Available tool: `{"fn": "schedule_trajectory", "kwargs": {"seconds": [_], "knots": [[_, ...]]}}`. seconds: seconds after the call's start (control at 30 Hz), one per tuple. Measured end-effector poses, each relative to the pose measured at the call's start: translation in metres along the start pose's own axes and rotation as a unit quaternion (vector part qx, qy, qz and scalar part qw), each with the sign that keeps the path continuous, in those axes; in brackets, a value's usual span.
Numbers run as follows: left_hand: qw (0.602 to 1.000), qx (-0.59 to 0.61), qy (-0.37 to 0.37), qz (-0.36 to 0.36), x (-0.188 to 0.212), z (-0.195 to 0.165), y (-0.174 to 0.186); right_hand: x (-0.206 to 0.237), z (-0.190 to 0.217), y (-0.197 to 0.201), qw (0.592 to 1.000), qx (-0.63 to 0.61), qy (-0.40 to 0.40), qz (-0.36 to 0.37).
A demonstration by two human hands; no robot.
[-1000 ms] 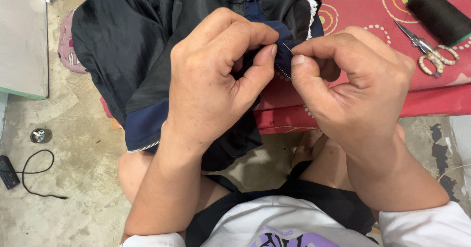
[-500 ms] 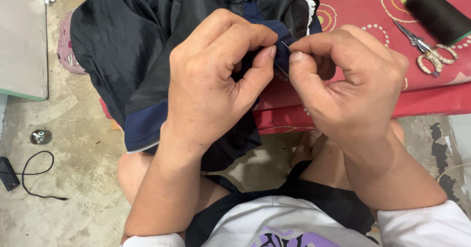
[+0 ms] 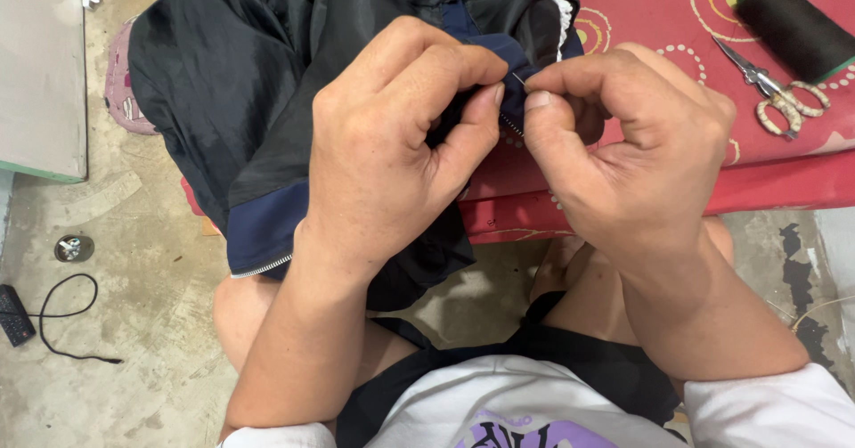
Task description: The person hand-sews the zipper seam area of a dark jacket with a needle and thread, pulling stitches through the fabric and adjusting the jacket on their lap. Scissors and a spool of thread rest on the bed beside them as they continue stitching.
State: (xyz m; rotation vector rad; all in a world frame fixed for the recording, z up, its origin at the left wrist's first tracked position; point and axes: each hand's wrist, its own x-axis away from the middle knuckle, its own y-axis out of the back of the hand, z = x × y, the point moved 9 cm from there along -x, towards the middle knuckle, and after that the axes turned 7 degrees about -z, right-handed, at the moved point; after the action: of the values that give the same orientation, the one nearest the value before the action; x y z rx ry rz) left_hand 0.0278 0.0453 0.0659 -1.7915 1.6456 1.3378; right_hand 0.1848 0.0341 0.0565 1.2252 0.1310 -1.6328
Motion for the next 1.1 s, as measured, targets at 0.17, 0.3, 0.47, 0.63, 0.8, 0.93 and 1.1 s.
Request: {"fn": "schedule_trajectory", "kwargs": {"seconds": [0.17, 0.3, 0.47, 0.63, 0.8, 0.93, 1.1], "knots": [[1.0, 0.003, 0.016, 0.0, -0.001, 0.002, -0.001, 0.002, -0.002, 0.001, 1.0, 0.003, 0.004, -0.001], [1.0, 0.011, 0.028, -0.001, -0.003, 0.002, 0.0, 0.005, -0.003, 0.002, 1.0, -0.001, 0.017, -0.013], [0.999, 0.015, 0.035, -0.002, -0.005, 0.003, 0.001, 0.005, -0.007, 0.002, 1.0, -0.019, 0.017, -0.012], [0.999, 0.02, 0.037, 0.002, -0.004, 0.004, 0.0, 0.006, -0.01, 0.001, 1.0, -0.02, 0.008, -0.014], [0.999, 0.015, 0.03, 0.006, -0.004, 0.004, -0.001, 0.008, -0.011, 0.001, 0.999, -0.022, 0.018, -0.015], [1.0, 0.008, 0.026, 0.008, -0.004, 0.003, -0.001, 0.009, -0.012, 0.001, 0.999, -0.031, 0.012, -0.015], [1.0, 0.008, 0.017, -0.001, -0.003, 0.0, -0.001, 0.007, -0.014, -0.001, 0.999, -0.035, -0.013, -0.023]]}}
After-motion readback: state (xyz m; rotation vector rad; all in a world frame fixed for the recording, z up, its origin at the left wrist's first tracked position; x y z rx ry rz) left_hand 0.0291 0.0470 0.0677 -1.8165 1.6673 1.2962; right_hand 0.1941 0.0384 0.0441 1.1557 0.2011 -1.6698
